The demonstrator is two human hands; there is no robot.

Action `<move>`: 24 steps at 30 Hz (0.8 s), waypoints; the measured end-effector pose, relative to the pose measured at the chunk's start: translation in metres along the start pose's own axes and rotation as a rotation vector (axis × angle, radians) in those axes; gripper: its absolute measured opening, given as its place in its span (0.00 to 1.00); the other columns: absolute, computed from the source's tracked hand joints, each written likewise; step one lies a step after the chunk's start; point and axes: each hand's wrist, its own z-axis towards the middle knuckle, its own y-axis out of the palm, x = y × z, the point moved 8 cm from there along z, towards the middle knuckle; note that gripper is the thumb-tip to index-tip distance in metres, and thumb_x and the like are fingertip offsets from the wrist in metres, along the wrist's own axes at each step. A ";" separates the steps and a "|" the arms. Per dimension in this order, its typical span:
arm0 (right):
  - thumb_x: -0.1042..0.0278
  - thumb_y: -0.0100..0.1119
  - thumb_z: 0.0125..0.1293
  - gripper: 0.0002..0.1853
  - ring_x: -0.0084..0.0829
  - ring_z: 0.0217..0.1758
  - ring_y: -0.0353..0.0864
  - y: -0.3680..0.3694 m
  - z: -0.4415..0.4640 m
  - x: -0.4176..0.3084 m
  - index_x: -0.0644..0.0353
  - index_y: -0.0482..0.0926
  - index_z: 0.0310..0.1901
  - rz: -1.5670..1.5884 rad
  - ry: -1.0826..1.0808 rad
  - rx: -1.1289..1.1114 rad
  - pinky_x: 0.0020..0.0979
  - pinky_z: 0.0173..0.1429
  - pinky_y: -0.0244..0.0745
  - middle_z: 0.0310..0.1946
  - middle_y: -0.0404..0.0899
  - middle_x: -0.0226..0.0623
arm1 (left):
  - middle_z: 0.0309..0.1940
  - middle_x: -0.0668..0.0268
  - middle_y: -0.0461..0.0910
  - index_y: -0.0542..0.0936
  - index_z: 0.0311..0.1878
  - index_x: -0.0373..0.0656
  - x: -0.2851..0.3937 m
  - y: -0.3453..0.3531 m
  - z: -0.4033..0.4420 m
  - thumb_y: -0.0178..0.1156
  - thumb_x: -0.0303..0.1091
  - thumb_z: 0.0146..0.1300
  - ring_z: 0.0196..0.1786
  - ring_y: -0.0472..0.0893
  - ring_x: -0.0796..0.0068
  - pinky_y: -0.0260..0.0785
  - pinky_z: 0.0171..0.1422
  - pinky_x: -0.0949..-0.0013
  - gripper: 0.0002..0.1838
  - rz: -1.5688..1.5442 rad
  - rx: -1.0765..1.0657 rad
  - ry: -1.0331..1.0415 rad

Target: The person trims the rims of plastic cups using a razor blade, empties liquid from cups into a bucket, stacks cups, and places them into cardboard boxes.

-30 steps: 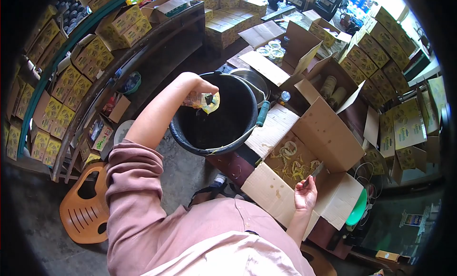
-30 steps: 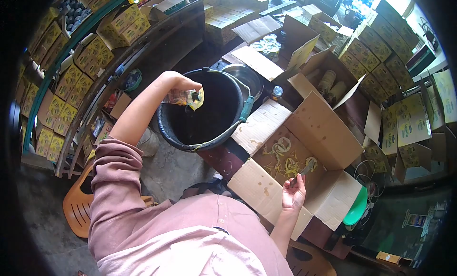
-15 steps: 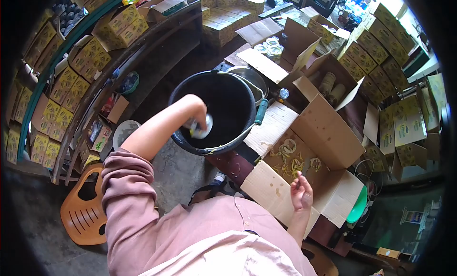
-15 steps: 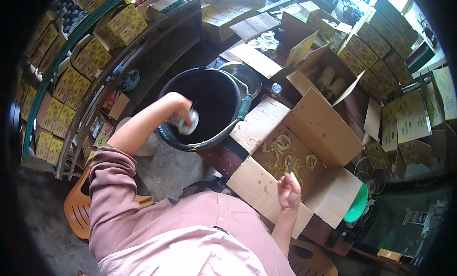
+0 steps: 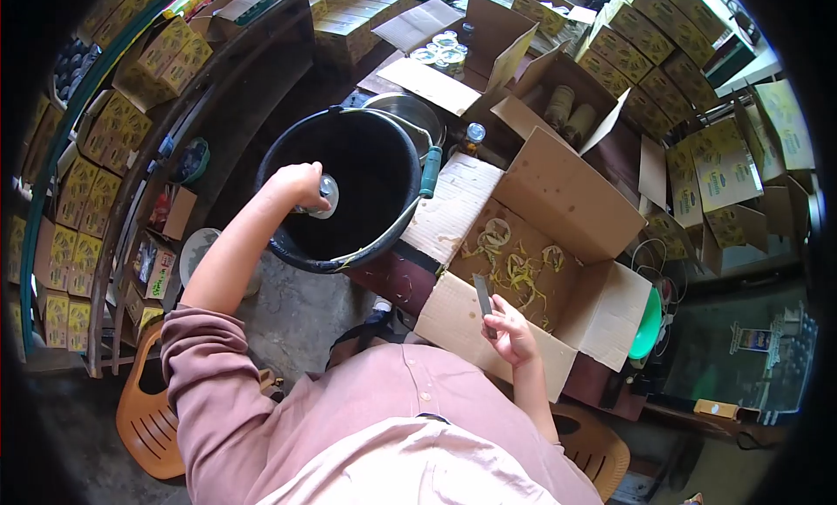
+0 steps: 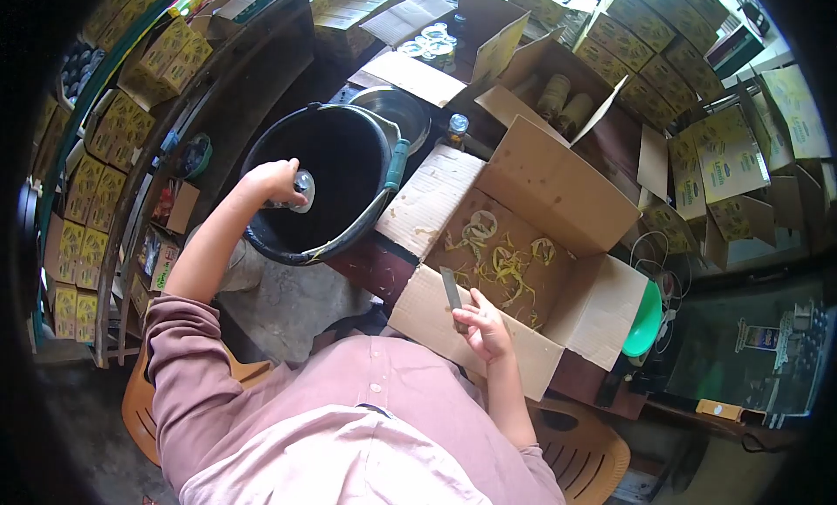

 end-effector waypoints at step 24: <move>0.78 0.69 0.41 0.53 0.19 0.26 0.76 0.006 0.009 -0.027 0.80 0.40 0.63 -0.604 0.037 -0.068 0.16 0.32 0.67 0.24 0.78 0.32 | 0.37 0.60 0.76 0.73 0.39 0.43 0.024 -0.029 -0.005 0.72 0.44 0.34 0.43 0.77 0.60 0.71 0.46 0.62 0.28 0.191 0.304 0.306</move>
